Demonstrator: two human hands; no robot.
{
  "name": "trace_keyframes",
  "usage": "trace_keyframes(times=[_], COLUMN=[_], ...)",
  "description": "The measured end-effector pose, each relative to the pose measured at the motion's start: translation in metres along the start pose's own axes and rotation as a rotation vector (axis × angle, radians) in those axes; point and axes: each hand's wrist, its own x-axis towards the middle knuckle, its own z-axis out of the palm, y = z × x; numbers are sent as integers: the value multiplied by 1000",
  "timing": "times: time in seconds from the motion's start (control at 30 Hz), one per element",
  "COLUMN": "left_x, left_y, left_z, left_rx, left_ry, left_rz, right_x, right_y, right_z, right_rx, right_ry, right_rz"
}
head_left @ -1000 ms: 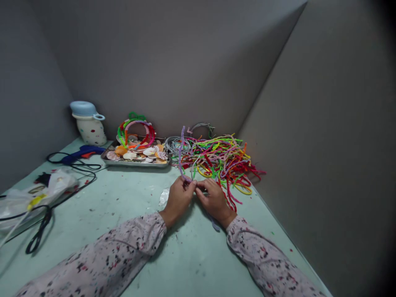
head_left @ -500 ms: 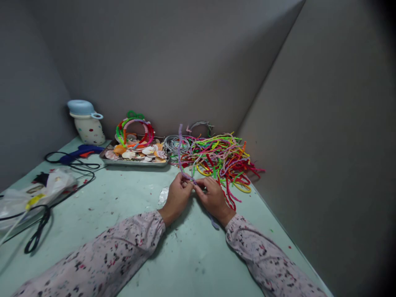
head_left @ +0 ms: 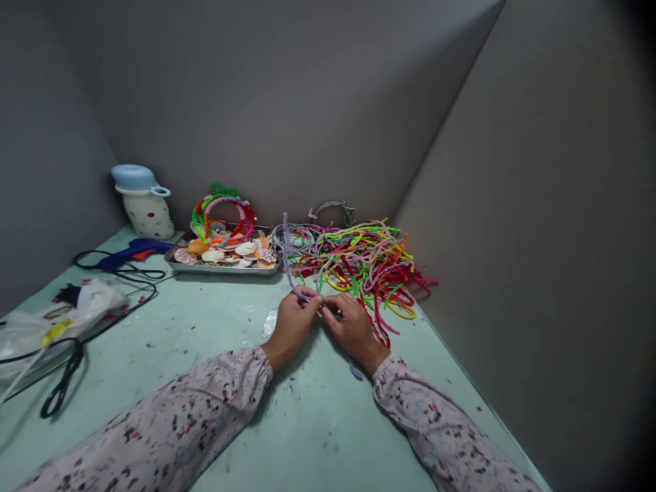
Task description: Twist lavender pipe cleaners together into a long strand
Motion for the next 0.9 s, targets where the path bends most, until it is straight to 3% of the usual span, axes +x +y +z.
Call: trace_keyframes(times=[0.27, 0.9], left_x=[-1, 2], left_y=[7, 2], left_z=[1, 1], left_rx=[9, -86], left_ry=[44, -24], left_rz=[-70, -130], right_x=[0, 0], right_y=[0, -2], right_z=[0, -3], right_rx=[0, 5], right_ry=[16, 15], right_rz=[2, -16])
